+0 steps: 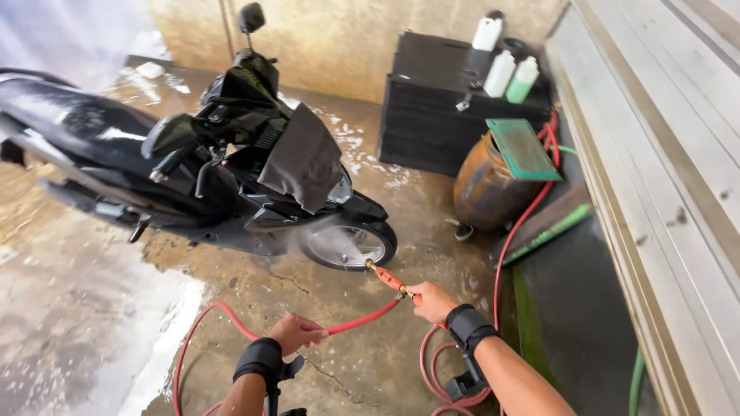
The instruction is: The person uses a high-pressure water hose to wash a black scooter. They systematically spray water on the rear, sides, front, and wheels of the scooter, then rinse the surrounding floor area to remove soap and dirt.
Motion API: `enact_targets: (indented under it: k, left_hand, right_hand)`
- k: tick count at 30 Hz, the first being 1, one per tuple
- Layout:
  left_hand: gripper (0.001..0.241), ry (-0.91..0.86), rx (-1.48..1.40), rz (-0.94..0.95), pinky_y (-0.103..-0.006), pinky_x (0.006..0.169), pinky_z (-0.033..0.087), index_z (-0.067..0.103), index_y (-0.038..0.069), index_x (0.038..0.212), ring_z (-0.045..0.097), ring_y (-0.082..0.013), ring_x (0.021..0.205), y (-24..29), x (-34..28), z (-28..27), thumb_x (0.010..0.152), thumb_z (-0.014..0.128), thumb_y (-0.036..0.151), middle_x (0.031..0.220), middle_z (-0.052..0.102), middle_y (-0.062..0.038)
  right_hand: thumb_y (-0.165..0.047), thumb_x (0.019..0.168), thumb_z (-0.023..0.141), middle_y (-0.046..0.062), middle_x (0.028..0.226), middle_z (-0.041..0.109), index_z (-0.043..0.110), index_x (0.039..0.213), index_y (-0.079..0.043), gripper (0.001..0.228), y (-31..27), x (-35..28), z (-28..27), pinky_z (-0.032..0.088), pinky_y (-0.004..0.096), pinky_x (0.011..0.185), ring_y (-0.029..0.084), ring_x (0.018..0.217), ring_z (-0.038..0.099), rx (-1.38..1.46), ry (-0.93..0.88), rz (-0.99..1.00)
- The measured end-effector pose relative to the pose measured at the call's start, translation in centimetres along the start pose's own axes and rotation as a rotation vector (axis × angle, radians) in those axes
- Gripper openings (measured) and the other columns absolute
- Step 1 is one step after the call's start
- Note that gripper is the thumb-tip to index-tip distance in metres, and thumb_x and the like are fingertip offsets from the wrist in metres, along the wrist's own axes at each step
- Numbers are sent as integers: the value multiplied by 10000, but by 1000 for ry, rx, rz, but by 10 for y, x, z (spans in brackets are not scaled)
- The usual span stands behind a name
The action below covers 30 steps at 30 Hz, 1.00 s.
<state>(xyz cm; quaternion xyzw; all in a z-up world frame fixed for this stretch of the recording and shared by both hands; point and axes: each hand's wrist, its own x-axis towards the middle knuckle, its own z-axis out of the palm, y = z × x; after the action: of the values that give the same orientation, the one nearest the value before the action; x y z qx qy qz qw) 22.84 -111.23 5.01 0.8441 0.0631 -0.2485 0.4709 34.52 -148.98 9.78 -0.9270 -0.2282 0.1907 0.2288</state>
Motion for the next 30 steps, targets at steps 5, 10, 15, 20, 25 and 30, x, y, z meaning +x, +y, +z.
enact_targets:
  k: [5, 10, 15, 20, 25, 30]
  left_hand:
    - [327, 119, -30, -22, -288, 662, 575, 868, 149, 981, 694, -94, 663, 38, -31, 29, 832, 810, 435, 769, 793, 15]
    - [320, 180, -67, 15, -292, 665, 570, 873, 143, 987, 688, -86, 683, 27, -53, 27, 851, 803, 424, 780, 795, 12]
    - [298, 260, -36, 23, -297, 700, 587, 859, 209, 1054, 704, -87, 738, 20, -88, 9, 861, 782, 422, 826, 797, 11]
    - [274, 305, 22, 1, -305, 725, 586, 857, 227, 1045, 700, -82, 756, 32, -136, -28, 868, 772, 418, 844, 801, 37]
    - [278, 427, 82, 9, -332, 685, 579, 876, 180, 990, 685, -113, 710, 63, -186, -73, 893, 760, 413, 785, 787, 0]
    - [307, 525, 155, 229, -301, 660, 587, 867, 151, 972, 686, -70, 679, 73, -211, -115, 940, 708, 411, 760, 778, 34]
  right_hand:
    - [-96, 808, 654, 124, 655, 633, 637, 1374, -251, 587, -32, -21, -70, 523, 407, 555, 276, 561, 657, 8, -114, 14]
    - [-112, 814, 682, 142, 649, 648, 670, 1339, -197, 531, -42, -16, -72, 525, 411, 552, 275, 556, 667, -40, -107, -121]
    - [-122, 830, 662, 148, 675, 683, 677, 1331, -203, 507, -95, -32, -79, 563, 397, 571, 247, 582, 712, -93, -102, -123]
    - [-123, 867, 610, 134, 645, 704, 708, 1292, -194, 441, -153, -47, -94, 558, 372, 486, 216, 479, 685, -37, -122, -48]
    - [-110, 881, 583, 141, 609, 687, 756, 1210, -169, 377, -218, -58, -136, 483, 373, 395, 208, 417, 623, -34, -131, 9]
    - [-94, 825, 658, 111, 603, 687, 780, 1097, -123, 299, -285, -70, -183, 476, 350, 374, 188, 406, 603, -106, -105, -35]
